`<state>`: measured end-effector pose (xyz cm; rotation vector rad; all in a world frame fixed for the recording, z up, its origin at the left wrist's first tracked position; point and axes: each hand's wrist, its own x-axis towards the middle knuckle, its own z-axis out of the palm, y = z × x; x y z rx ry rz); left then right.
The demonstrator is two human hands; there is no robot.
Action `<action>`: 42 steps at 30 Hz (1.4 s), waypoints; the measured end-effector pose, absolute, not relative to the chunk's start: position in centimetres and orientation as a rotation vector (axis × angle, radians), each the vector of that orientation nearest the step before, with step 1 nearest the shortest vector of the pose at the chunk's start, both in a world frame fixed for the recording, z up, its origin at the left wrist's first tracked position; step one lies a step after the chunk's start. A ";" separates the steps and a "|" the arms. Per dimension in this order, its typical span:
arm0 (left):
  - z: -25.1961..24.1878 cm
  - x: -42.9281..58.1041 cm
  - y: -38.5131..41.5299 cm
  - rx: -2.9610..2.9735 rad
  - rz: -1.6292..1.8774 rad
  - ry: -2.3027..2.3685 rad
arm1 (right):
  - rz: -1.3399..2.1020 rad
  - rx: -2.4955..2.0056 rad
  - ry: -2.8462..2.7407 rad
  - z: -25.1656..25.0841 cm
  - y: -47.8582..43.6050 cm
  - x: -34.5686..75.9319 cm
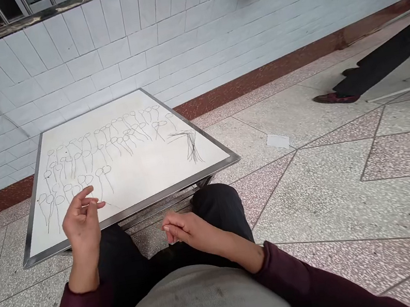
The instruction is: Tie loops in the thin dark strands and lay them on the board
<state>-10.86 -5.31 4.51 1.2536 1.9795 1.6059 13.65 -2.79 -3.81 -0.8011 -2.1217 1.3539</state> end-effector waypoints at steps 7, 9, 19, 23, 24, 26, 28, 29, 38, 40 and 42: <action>4.8 -11.5 -5.1 1.223 1.501 1.911 | 0.975 -0.942 -1.980 -2.4 -0.3 14.2; 4.9 -11.1 -5.0 1.215 1.467 1.892 | 0.862 -0.866 -2.064 -0.9 0.3 13.4; 4.2 -10.2 -4.7 1.246 1.430 1.846 | 0.596 -0.749 -2.325 -1.4 -0.7 9.4; 3.7 -10.0 -4.6 1.247 1.445 1.850 | 0.569 -0.818 -2.268 -2.0 -1.4 9.4; 3.6 -9.9 -4.6 1.250 1.452 1.850 | 0.566 -0.844 -2.263 -2.0 -1.5 9.4; 3.4 -9.7 -4.5 1.260 1.470 1.850 | 0.552 -0.891 -2.259 -2.0 -1.6 9.4; 3.3 -9.6 -4.4 1.269 1.481 1.860 | 0.524 -0.926 -2.256 -2.1 -1.7 9.3; 3.2 -9.5 -4.4 1.271 1.483 1.865 | 0.506 -0.940 -2.255 -2.1 -1.8 9.3; 3.4 -9.1 -4.7 1.256 1.504 1.849 | 0.356 -0.983 -2.293 -2.3 -2.9 9.9; 3.4 -8.9 -4.7 1.260 1.505 1.856 | 0.330 -0.994 -2.312 -2.4 -3.1 10.1; 3.4 -9.0 -4.8 1.274 1.500 1.867 | 0.344 -0.944 -2.346 -2.4 -3.1 10.7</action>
